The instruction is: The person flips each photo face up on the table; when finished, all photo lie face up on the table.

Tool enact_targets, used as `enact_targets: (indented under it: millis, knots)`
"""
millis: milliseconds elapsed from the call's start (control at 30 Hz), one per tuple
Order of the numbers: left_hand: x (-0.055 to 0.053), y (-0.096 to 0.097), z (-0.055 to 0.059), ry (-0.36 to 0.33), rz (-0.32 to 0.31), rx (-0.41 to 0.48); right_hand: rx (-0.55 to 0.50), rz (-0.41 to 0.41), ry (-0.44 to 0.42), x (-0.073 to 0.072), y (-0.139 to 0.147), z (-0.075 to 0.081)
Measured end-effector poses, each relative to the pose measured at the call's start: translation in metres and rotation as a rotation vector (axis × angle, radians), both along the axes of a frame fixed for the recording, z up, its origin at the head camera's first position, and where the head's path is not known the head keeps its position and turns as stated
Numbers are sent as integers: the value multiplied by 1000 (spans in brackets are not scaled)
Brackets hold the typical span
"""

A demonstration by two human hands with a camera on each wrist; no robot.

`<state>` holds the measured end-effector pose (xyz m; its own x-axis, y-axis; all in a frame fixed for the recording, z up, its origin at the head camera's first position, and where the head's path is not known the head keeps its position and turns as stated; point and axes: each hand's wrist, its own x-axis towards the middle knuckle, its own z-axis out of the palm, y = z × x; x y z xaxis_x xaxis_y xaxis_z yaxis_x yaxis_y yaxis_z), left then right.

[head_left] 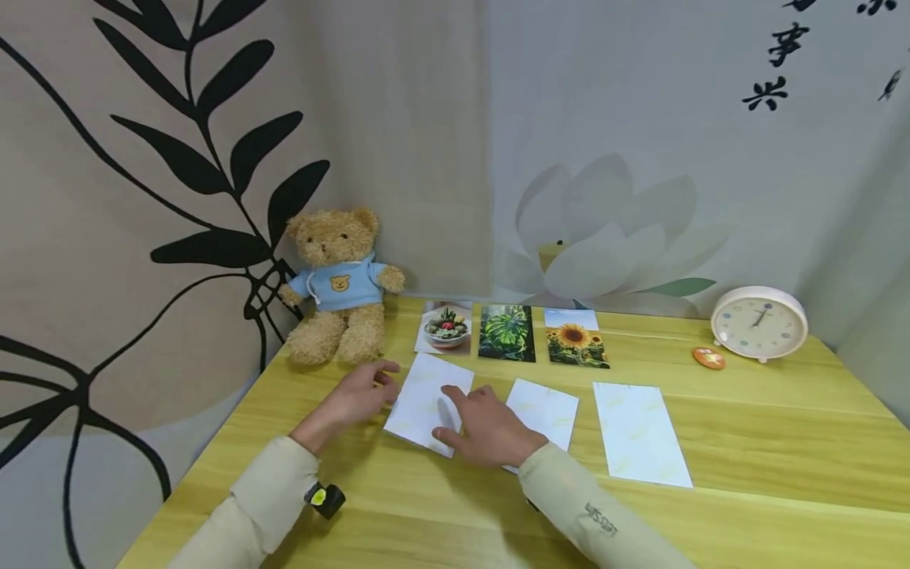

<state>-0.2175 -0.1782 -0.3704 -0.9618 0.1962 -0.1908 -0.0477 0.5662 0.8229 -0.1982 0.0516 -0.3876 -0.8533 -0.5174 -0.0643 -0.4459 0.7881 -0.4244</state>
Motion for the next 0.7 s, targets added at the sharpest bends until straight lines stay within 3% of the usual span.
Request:
enact_targets:
  millis: [300,533,700]
  knots:
    - [-17,0,-4,7,-58,241,46,18,123,-6,-10,4]
    - [-18,-3,-13,-11,-105,354,16,2,75,-9,-14,5]
    - [-14,3,-12,-4,-105,372,-49,10,46,-11,-13,4]
